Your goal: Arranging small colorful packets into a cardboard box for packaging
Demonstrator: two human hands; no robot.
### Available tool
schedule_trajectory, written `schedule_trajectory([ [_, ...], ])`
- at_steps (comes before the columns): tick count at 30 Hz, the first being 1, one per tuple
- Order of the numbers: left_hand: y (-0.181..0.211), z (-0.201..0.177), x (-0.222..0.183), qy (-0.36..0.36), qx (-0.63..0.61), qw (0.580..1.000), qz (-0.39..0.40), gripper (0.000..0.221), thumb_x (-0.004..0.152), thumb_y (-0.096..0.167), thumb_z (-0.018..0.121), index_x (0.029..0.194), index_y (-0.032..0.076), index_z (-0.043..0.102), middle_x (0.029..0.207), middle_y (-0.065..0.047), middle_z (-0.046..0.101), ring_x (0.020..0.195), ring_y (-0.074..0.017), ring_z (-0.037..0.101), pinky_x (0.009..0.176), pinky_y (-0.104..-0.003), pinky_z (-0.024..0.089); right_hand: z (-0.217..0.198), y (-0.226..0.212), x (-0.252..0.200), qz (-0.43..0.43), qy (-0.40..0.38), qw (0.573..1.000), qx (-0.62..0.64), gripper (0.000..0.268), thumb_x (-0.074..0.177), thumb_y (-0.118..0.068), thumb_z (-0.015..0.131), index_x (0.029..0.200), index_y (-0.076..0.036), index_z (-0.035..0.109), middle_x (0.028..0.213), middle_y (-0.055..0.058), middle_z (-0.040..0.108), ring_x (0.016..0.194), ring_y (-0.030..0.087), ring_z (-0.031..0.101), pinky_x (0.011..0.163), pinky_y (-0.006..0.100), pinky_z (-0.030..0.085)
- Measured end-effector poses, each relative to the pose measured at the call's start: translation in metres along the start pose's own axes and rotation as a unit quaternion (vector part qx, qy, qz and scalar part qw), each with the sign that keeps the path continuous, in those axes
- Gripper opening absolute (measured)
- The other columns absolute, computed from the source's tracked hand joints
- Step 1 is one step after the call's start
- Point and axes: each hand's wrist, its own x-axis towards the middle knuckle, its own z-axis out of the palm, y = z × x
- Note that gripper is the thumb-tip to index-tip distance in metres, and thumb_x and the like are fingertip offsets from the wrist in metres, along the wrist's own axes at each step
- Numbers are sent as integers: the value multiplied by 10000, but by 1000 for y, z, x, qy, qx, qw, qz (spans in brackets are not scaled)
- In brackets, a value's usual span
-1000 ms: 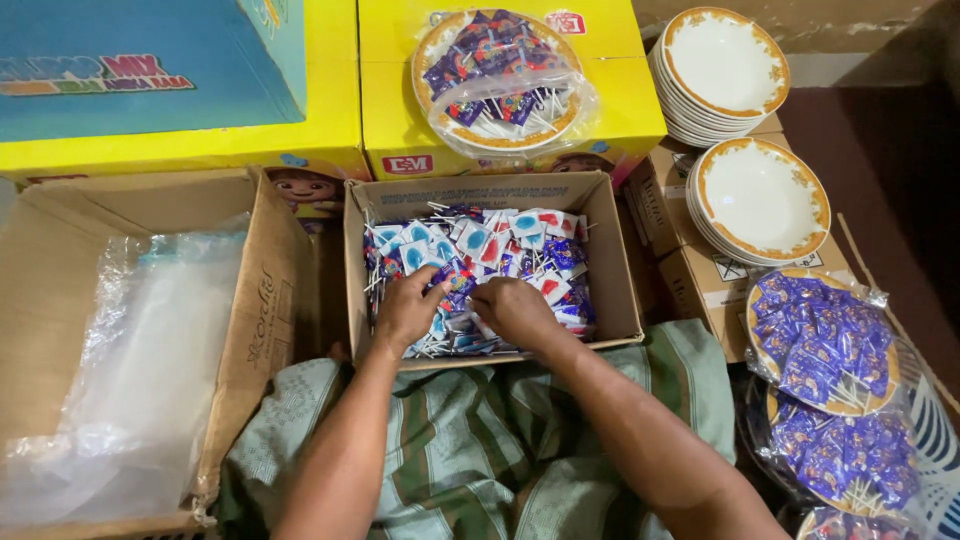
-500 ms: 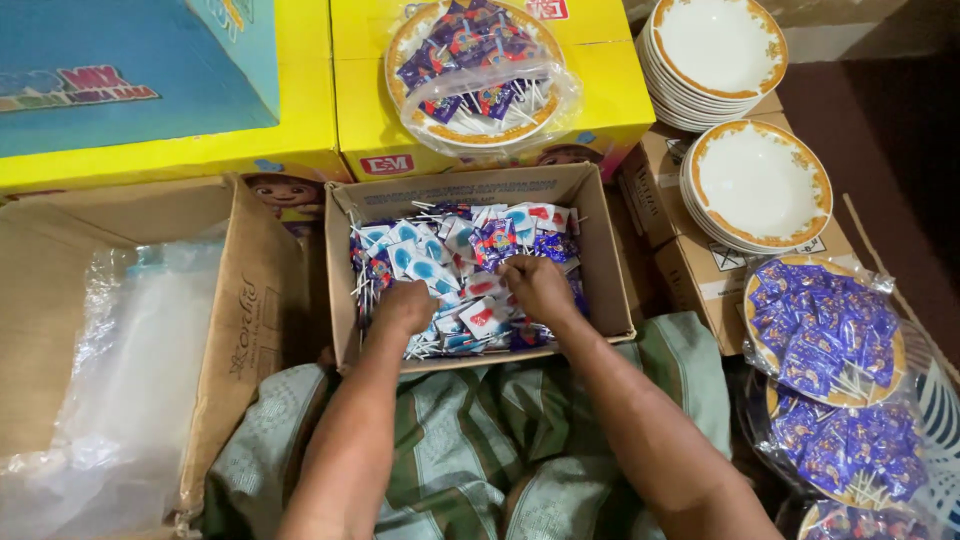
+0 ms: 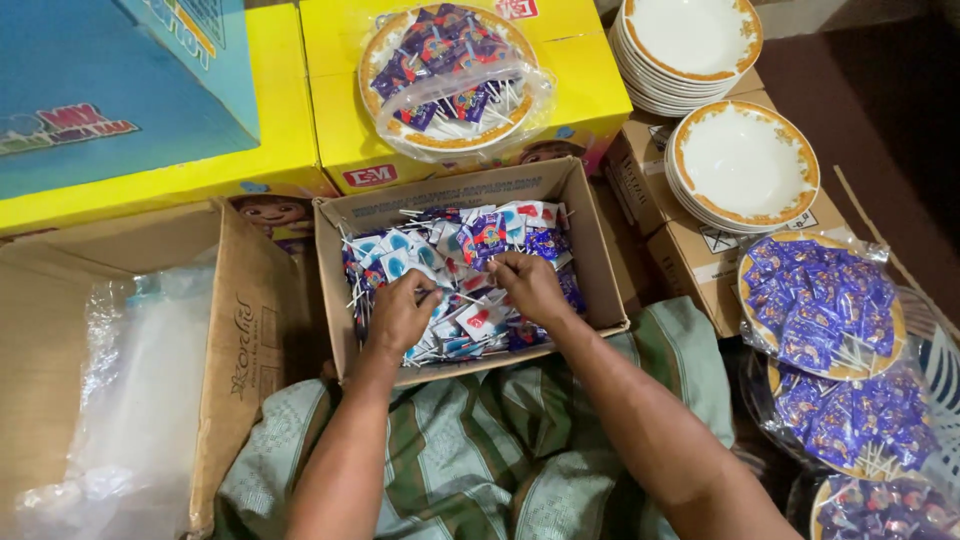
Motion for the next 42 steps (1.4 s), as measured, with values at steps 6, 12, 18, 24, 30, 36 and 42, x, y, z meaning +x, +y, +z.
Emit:
schedule_trajectory([
  [6,3,4,4,80,-46,991,95,83,894,191,747,863,132,698,942,-83,783,946,-331,734,786,-451,588,-1,-5,-11,14,-46,997,53,192,959,-194,660,955,-59,796,694,115,713,623,183,655,623,320,549],
  [12,16,-2,3,82,-48,990,109,217,826,97,796,955,115,622,1093,-96,737,1057,-340,706,879,-438,579,14,8,-4,10,-112,992,-58,194,947,-252,661,937,-126,807,714,105,757,706,254,734,720,386,560],
  [18,36,-11,-3,3,-140,988,-64,203,926,209,719,1088,208,598,968,-30,808,1036,-235,739,907,-372,562,13,-6,-8,-15,-96,989,-115,192,967,-282,656,984,-172,813,778,127,763,817,355,745,776,432,569],
  [24,16,-3,2,19,-290,952,-99,302,908,97,741,1146,147,562,1039,-180,774,958,-199,749,808,-268,593,20,7,-3,13,-99,994,-52,173,956,-241,652,982,-157,801,753,118,763,739,241,748,728,350,576],
  [30,13,-1,2,40,-325,942,-79,335,940,89,702,1229,110,533,1216,-214,716,1078,-311,714,859,-360,599,23,32,9,-4,-120,992,-33,175,956,-174,633,947,-102,792,692,134,749,693,233,739,674,341,573],
  [36,1,5,8,129,-265,953,-76,197,1035,160,534,1188,122,652,916,-95,784,722,-174,757,663,-260,613,17,25,3,7,-75,995,66,196,982,-181,619,914,-75,769,680,95,720,624,154,674,600,265,535],
  [42,-7,6,10,128,-229,964,-45,398,864,-12,659,1236,122,622,920,-80,747,781,-186,725,729,-328,592,9,19,2,-10,-32,989,143,191,1005,-152,614,953,-10,731,695,104,693,634,154,643,559,254,534],
])
